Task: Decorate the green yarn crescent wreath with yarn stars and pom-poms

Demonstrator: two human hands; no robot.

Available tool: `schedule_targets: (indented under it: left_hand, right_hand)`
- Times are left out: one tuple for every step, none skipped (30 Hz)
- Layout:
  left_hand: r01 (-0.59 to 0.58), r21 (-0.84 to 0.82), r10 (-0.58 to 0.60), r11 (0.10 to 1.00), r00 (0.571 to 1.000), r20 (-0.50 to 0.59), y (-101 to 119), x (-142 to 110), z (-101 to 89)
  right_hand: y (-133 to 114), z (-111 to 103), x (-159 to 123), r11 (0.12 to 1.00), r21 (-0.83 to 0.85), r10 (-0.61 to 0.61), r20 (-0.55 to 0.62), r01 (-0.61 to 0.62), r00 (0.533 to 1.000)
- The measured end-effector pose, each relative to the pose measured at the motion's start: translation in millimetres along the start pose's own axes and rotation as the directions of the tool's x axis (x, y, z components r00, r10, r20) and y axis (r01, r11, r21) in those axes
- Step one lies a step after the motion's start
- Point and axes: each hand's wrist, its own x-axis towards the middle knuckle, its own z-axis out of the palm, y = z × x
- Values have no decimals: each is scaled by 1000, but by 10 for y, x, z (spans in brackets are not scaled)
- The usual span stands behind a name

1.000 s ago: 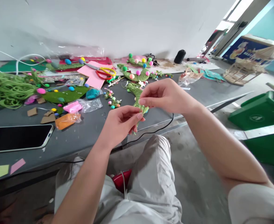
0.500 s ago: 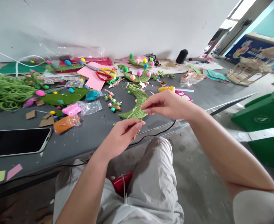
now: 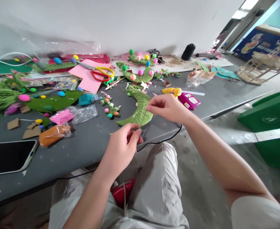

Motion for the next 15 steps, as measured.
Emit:
schedule_targets:
  left_hand:
    - [-3,26,3,1000,1000,-26,4,5,19]
    - [-10,70,14,997,999,-46,12,12,36]
    - [-24,125,32,992,998,-61,23,19,51]
    - [-41,186,55,982,996,-72,35,28,65]
    - [-59,247,81,967,994,-80,47,39,75]
    - [-77,304,109,949,990,-88,57,52,83]
    - [-92,357,136,929,986,-99,65,67,89]
    - [-103,404,158,909,982,-107,70,84,91]
    - [-109,441,175,891,978,-112,72,103,90]
    - [-110,470,182,876,977,-111,71,123,86]
    - [-108,492,184,864,977,-110,69,143,80]
    - [-102,511,182,854,977,-109,66,162,73]
    - [-97,528,180,843,978,-108,62,178,66]
    - [-96,545,183,833,977,-108,60,192,60]
    - [-99,561,191,822,976,-107,57,203,57]
  right_hand:
    - [40,9,36,1000,27,15,-2,-15,1000]
    - [72,13,68,999,41,25,3,-25,1000]
    - [96,13,95,999,37,27,17,-27,1000]
    - [113,9,117,1000,14,26,36,-26,999]
    - [124,4,133,999,-26,22,56,-21,998]
    - [130,0,145,997,-77,16,76,-10,997]
    - [134,-3,154,992,-130,7,92,5,996]
    - [136,-2,160,984,-179,-4,97,21,995]
    - [139,2,166,975,-220,-17,95,38,995]
    - [145,10,171,966,-251,-35,84,55,996]
    - [154,21,177,959,-274,-52,67,68,996]
    - [167,33,184,954,-290,-64,46,74,997]
    - [185,46,191,953,-295,-69,23,73,997]
    - [205,59,199,955,-290,-69,2,67,998]
    - [227,70,207,959,-278,-63,-12,57,998]
